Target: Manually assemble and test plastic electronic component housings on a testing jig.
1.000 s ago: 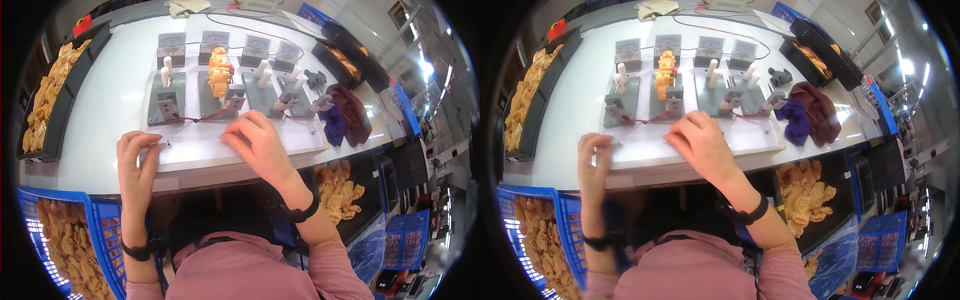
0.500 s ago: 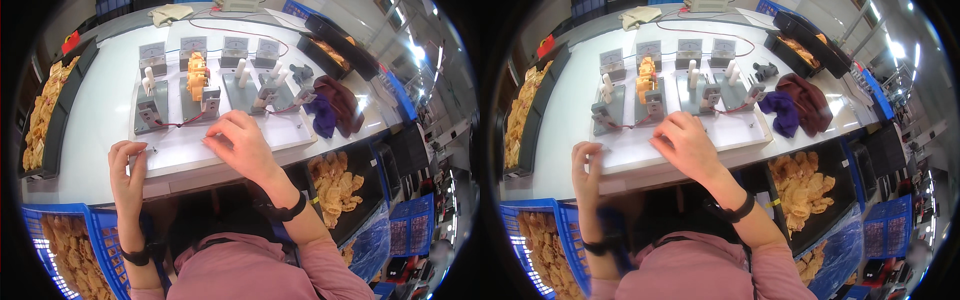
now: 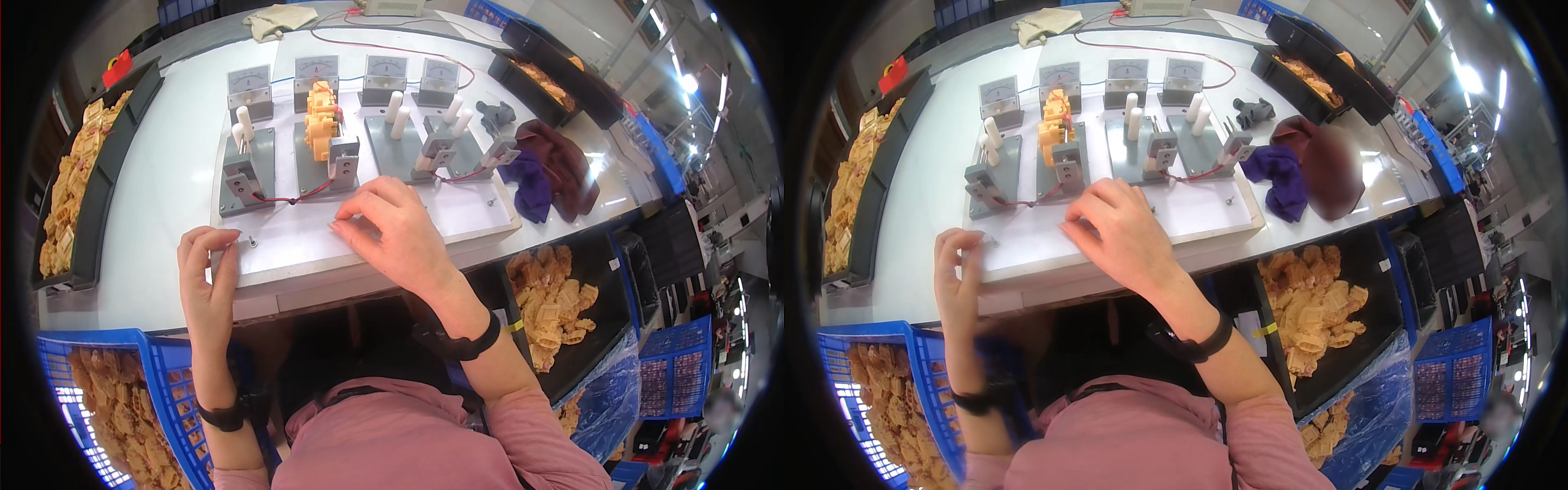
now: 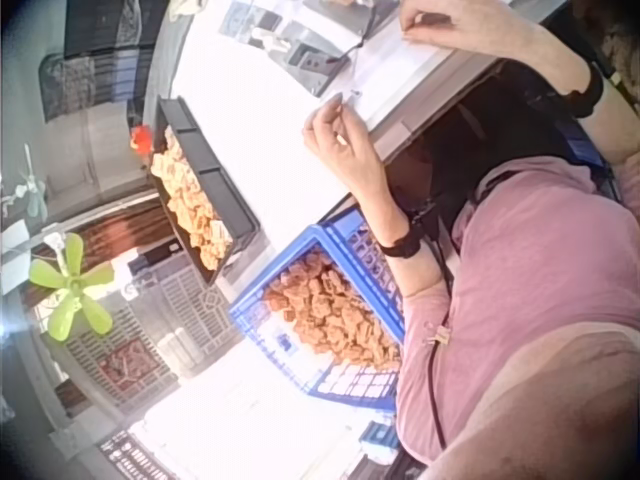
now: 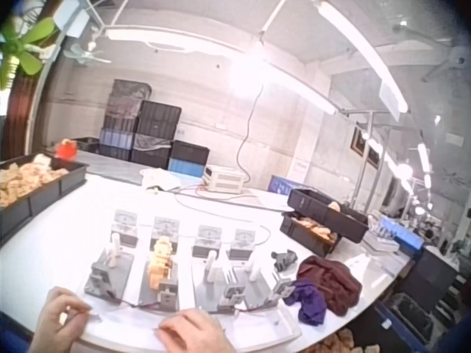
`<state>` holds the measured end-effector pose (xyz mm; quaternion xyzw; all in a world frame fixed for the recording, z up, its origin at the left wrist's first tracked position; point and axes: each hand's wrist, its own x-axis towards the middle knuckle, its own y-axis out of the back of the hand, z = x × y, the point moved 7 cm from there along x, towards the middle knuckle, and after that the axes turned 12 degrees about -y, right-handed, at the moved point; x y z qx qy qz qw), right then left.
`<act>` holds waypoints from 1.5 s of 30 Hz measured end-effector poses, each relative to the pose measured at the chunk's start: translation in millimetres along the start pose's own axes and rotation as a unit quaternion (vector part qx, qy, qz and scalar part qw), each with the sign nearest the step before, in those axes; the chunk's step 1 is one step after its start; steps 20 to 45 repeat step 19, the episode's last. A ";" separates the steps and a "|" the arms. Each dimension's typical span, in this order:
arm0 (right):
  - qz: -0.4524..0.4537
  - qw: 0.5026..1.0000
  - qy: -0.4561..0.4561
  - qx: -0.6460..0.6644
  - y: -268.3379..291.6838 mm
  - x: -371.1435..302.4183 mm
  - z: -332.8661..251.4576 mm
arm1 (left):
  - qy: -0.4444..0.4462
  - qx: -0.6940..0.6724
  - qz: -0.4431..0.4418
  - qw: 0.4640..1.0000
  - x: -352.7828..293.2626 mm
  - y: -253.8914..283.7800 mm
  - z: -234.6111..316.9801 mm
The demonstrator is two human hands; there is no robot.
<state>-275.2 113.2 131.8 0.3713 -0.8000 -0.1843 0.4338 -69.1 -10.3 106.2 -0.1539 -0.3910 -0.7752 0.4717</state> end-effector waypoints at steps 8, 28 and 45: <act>0.004 1.000 0.000 0.004 0.0 0.1 -1.0 | -0.002 -0.008 0.005 1.000 -0.1 0.4 -0.8; -0.002 1.000 0.003 -0.004 -1.1 -0.3 -0.8 | 0.001 -0.010 0.011 1.000 -1.3 0.8 -3.3; -0.002 1.000 0.003 -0.004 -1.1 -0.3 -0.8 | 0.001 -0.010 0.011 1.000 -1.3 0.8 -3.3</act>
